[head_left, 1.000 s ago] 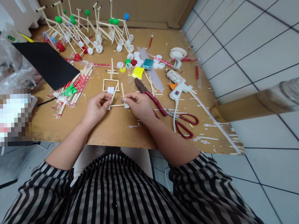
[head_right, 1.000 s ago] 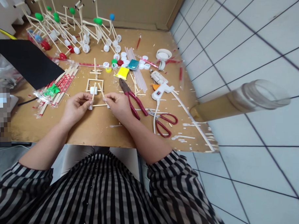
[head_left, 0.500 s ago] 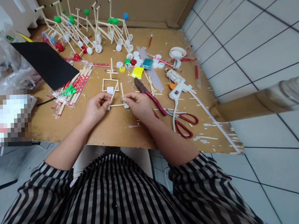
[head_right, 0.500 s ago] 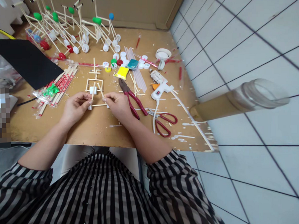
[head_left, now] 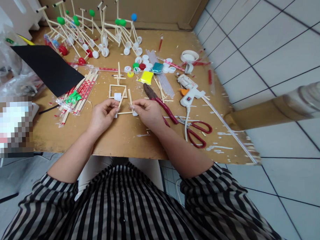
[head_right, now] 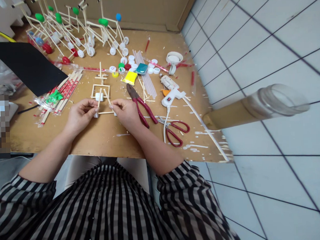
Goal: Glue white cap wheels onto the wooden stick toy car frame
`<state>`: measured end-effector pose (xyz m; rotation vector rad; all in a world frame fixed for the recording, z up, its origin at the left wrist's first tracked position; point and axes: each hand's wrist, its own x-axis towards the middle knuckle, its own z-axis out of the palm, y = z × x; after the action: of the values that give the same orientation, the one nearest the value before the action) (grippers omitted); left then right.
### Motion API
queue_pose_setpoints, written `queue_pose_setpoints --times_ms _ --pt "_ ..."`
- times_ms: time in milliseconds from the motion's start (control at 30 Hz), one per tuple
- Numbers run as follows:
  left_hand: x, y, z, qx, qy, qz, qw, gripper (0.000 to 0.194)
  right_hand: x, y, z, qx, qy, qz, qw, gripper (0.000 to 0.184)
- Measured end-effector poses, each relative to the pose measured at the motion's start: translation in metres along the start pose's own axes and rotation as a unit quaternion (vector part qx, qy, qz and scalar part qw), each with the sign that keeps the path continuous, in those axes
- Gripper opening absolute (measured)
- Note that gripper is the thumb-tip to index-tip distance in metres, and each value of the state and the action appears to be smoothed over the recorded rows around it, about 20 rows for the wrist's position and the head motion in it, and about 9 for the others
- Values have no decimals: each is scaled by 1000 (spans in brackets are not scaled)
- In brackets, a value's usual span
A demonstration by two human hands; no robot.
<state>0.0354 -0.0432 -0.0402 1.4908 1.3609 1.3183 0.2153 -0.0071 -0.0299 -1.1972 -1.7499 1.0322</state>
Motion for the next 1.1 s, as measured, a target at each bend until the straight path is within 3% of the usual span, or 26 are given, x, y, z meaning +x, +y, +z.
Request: queue_pose_setpoints --times_ms 1100 --pt "-1 2 1 1 9 -12 1000 6 0 2 -1 -5 7 4 1000 13"
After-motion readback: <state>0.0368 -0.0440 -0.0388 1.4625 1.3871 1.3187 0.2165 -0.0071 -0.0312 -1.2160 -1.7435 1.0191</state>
